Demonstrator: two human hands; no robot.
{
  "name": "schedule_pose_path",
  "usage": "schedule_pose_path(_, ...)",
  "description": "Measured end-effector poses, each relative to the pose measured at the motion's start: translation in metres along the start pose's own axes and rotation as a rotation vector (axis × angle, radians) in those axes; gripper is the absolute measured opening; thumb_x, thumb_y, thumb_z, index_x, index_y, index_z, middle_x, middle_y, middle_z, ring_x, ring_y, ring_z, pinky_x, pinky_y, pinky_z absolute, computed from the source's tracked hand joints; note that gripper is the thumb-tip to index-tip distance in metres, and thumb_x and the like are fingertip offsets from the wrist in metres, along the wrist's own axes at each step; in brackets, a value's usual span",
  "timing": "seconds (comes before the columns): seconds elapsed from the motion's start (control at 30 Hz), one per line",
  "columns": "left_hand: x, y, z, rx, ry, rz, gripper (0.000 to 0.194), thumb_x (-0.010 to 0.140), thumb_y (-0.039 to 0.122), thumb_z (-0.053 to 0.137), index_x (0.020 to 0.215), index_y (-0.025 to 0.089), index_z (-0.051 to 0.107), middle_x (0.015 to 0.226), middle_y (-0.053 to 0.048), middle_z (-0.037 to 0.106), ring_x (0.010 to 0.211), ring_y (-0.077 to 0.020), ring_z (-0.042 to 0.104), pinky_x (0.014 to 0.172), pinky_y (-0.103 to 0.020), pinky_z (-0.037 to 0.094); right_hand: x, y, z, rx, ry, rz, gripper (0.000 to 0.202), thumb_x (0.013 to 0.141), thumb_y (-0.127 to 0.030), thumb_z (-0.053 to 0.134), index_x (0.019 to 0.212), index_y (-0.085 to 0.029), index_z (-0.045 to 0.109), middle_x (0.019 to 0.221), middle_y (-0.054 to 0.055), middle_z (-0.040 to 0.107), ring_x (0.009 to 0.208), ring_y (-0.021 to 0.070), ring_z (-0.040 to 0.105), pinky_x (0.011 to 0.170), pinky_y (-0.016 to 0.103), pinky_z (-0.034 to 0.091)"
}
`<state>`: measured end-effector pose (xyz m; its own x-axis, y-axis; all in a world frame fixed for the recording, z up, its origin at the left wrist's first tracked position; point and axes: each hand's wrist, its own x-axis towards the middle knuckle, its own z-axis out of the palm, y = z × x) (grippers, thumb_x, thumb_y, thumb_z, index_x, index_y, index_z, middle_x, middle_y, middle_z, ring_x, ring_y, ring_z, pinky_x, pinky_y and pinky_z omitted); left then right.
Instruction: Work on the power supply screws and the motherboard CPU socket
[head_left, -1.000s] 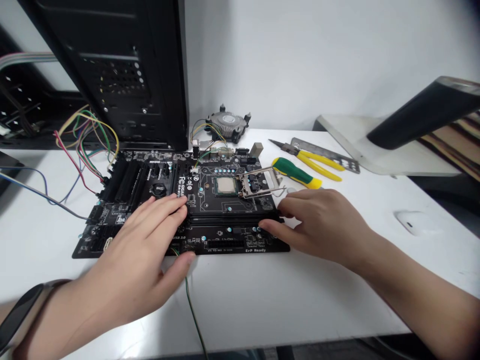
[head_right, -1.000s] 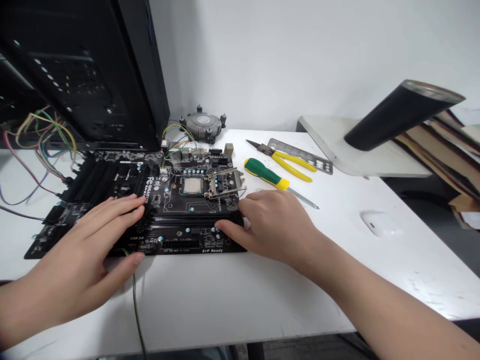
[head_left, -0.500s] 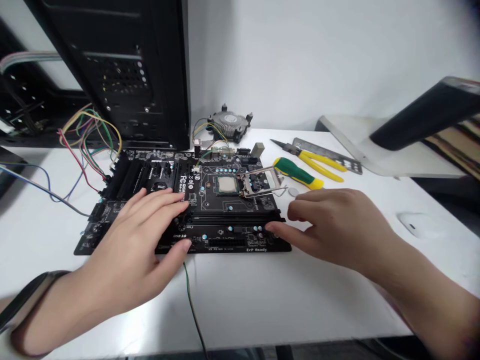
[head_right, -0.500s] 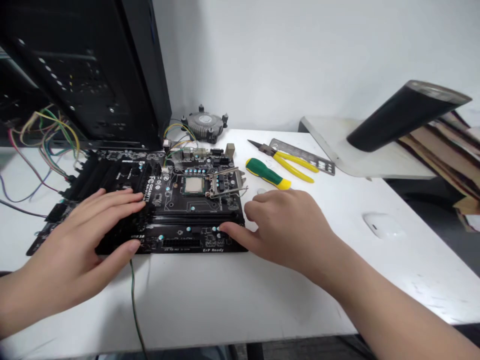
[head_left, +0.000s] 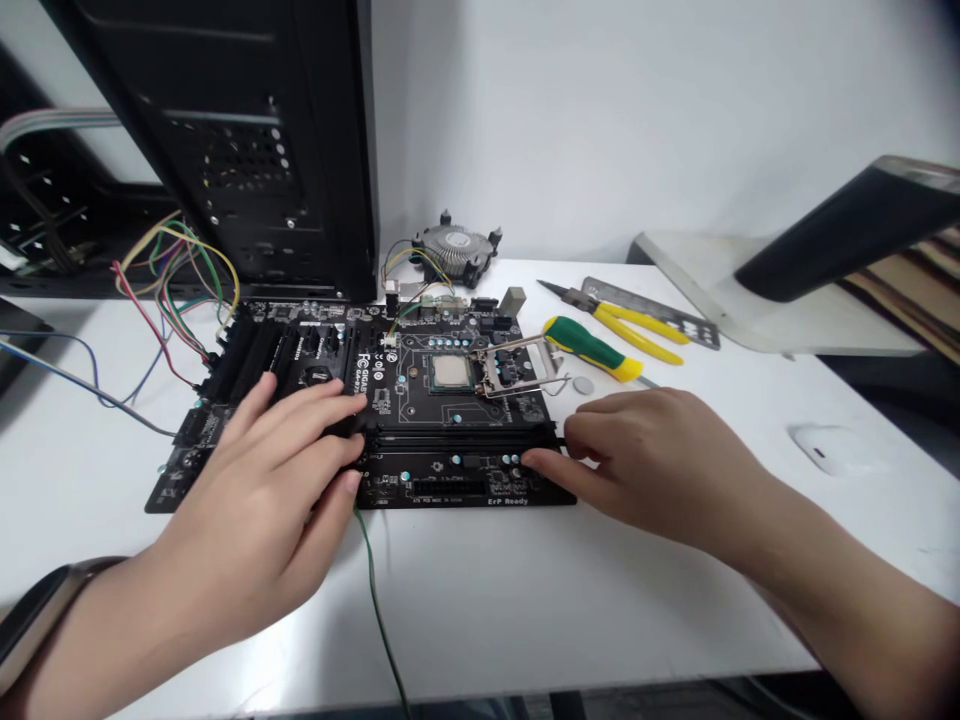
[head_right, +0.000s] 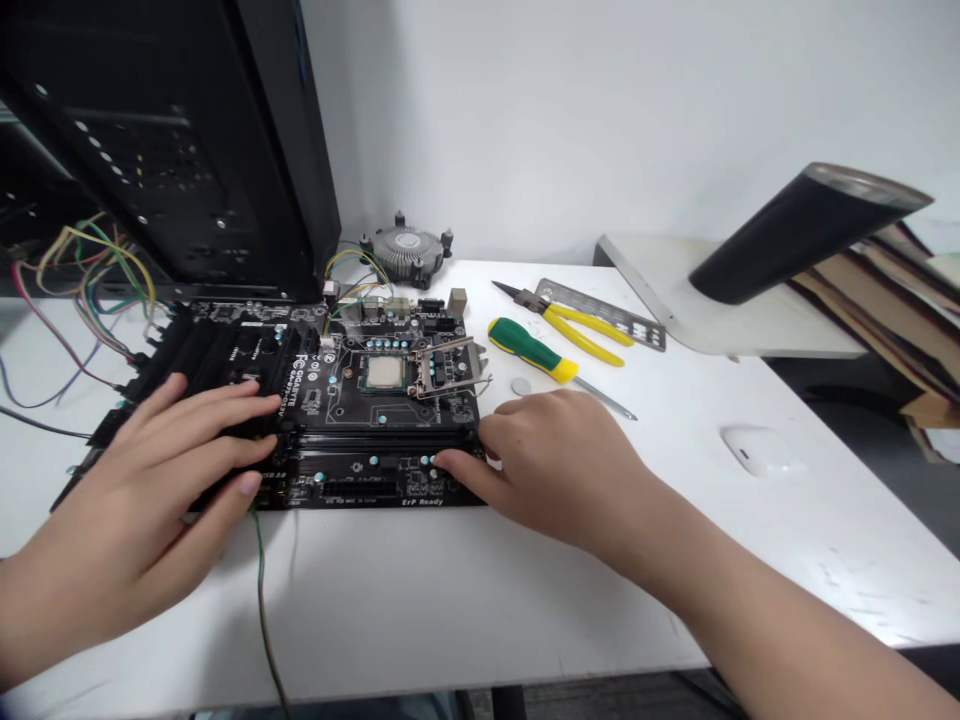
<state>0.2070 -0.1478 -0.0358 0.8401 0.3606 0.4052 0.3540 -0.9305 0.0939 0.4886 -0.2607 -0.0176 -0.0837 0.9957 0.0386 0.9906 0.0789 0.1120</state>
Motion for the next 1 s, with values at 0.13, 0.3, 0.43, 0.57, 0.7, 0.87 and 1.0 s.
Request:
schedule_pose_path(0.13,-0.005,0.002,0.003,-0.048,-0.004,0.014,0.022,0.093,0.010,0.041,0.109,0.015,0.056,0.128,-0.015,0.060,0.125,-0.0278,0.053,0.113,-0.056,0.034,0.001,0.000,0.001,-0.010,-0.026,0.011,0.048,0.092,-0.043,0.054,0.052,-0.018,0.056,0.051,0.002,0.056,0.048,0.0155,0.050,0.051,0.026,0.021)
schedule_pose_path(0.3,-0.009,0.005,0.005,-0.064,-0.009,0.028,0.026,0.093,0.008,0.042,0.115,0.013,0.055,0.136,-0.014,0.052,0.134,-0.0255,0.045,0.121,-0.047,0.025,0.001,0.002,0.002,0.010,-0.027,0.000,0.047,0.093,-0.043,0.056,0.053,-0.017,0.055,0.051,0.002,0.055,0.048,0.0148,0.050,0.051,0.026,0.023)
schedule_pose_path(0.43,-0.009,0.006,0.007,-0.071,-0.021,0.029,0.029,0.094,0.008,0.041,0.120,0.011,0.054,0.139,-0.014,0.050,0.137,-0.0244,0.041,0.123,-0.044,0.021,0.000,0.003,0.003,0.008,0.010,-0.027,0.047,0.093,-0.042,0.056,0.054,-0.016,0.055,0.052,0.002,0.055,0.048,0.0147,0.051,0.050,0.026,0.024)
schedule_pose_path(0.57,-0.009,0.006,0.007,-0.060,-0.010,0.036,0.029,0.095,0.010,0.040,0.120,0.011,0.055,0.140,-0.014,0.049,0.138,-0.0255,0.040,0.123,-0.045,0.022,-0.003,0.003,0.004,0.042,0.114,-0.090,0.047,0.094,-0.041,0.056,0.054,-0.016,0.053,0.051,0.001,0.053,0.046,0.0139,0.050,0.048,0.026,0.026)
schedule_pose_path(0.7,-0.009,0.009,0.008,-0.044,-0.013,0.036,0.029,0.095,0.011,0.040,0.120,0.010,0.055,0.141,-0.015,0.050,0.138,-0.0257,0.041,0.122,-0.045,0.025,-0.003,0.002,0.004,0.059,0.219,-0.158,0.052,0.099,-0.043,0.045,0.055,-0.016,0.052,0.049,0.001,0.050,0.044,0.0138,0.049,0.046,0.026,0.027)
schedule_pose_path(0.87,-0.008,0.009,0.005,-0.026,-0.034,0.024,0.031,0.096,0.016,0.041,0.122,0.009,0.058,0.141,-0.017,0.050,0.139,-0.0274,0.042,0.121,-0.047,0.028,-0.002,0.001,0.004,0.006,0.257,-0.169,0.059,0.103,-0.046,0.033,0.054,-0.018,0.050,0.049,0.001,0.048,0.043,0.0150,0.049,0.046,0.027,0.028)
schedule_pose_path(1.0,0.001,-0.004,-0.017,-0.016,-0.030,-0.011,0.031,0.098,0.024,0.042,0.119,0.016,0.063,0.148,-0.013,0.047,0.140,-0.0331,0.042,0.118,-0.053,0.033,-0.006,0.001,0.005,-0.018,0.288,-0.188,0.061,0.104,-0.047,0.030,0.056,-0.019,0.052,0.050,0.001,0.048,0.043,0.0157,0.049,0.046,0.028,0.027)
